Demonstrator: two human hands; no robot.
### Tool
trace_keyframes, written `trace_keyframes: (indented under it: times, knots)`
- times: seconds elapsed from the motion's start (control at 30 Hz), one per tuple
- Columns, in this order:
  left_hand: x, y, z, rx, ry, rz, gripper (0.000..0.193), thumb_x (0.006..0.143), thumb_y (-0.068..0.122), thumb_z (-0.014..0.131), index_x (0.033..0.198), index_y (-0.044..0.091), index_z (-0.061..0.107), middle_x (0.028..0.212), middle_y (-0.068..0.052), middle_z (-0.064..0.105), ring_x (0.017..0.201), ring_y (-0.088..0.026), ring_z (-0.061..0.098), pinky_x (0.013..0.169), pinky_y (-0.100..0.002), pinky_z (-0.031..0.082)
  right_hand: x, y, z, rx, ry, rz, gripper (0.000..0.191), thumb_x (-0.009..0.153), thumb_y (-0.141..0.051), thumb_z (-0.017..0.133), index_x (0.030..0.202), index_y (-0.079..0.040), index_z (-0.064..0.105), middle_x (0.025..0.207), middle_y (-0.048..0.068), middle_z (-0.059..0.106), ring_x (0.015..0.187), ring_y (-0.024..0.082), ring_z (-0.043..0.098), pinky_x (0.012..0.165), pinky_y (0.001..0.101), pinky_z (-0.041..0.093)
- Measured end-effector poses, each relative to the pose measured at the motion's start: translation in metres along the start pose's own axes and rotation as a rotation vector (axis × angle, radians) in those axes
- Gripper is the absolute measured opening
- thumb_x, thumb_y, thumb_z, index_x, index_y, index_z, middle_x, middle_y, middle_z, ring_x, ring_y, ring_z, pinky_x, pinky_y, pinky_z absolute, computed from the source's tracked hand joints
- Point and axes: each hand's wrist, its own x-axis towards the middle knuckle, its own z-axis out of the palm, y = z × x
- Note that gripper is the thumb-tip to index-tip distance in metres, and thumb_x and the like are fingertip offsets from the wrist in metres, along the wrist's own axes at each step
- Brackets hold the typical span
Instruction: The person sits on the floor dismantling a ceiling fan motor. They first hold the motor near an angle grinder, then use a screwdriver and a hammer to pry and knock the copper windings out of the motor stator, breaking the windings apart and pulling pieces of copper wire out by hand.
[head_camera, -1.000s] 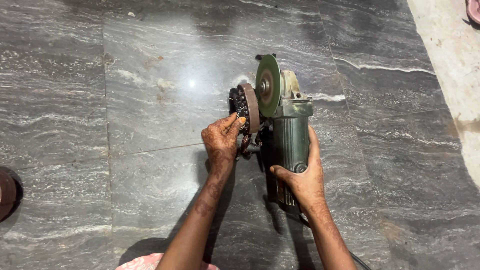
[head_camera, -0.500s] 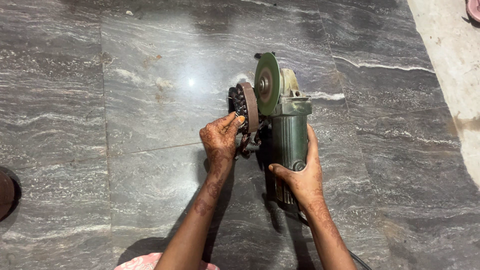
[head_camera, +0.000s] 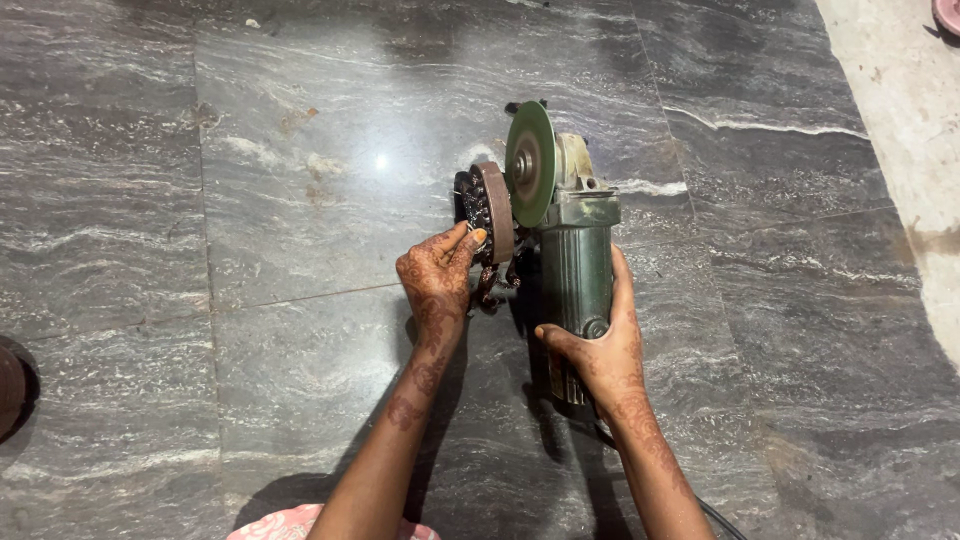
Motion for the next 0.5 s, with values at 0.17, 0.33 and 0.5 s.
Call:
trace_keyframes:
  times: [0.17, 0.33, 0.5]
  knots:
    - [-0.0008, 0.0014, 0.0004, -0.023, -0.006, -0.008, 0.032, 0.087, 0.017, 0.080, 0.112, -0.003, 0.075, 0.096, -0.018, 0.080, 0.082, -0.019, 0.078, 0.072, -0.029, 0.062, 0.0007, 0.0013, -0.0007, 0.008, -0.002, 0.017, 0.124, 0.056, 0.001, 0.087, 0.158, -0.024, 0.021, 0.137, 0.009, 0.060, 0.119, 0.023, 0.065, 0.102, 0.0408, 0.055]
    - [-0.0007, 0.0036, 0.0018, -0.054, -0.006, -0.030, 0.031, 0.087, 0.015, 0.078, 0.112, -0.002, 0.075, 0.097, -0.017, 0.080, 0.084, -0.019, 0.079, 0.074, -0.028, 0.063, 0.0008, 0.0023, -0.0020, -0.053, 0.005, 0.035, 0.125, 0.056, -0.001, 0.089, 0.158, -0.025, 0.020, 0.136, 0.010, 0.060, 0.119, 0.022, 0.065, 0.103, 0.0411, 0.054]
    - [-0.0020, 0.0048, 0.0008, -0.048, -0.001, -0.040, 0.032, 0.086, 0.016, 0.080, 0.112, -0.003, 0.075, 0.097, -0.019, 0.079, 0.085, -0.020, 0.079, 0.075, -0.029, 0.063, -0.0005, 0.0030, -0.0007, -0.029, 0.004, 0.030, 0.125, 0.056, -0.003, 0.089, 0.158, -0.026, 0.021, 0.137, 0.010, 0.060, 0.119, 0.023, 0.066, 0.103, 0.0423, 0.055]
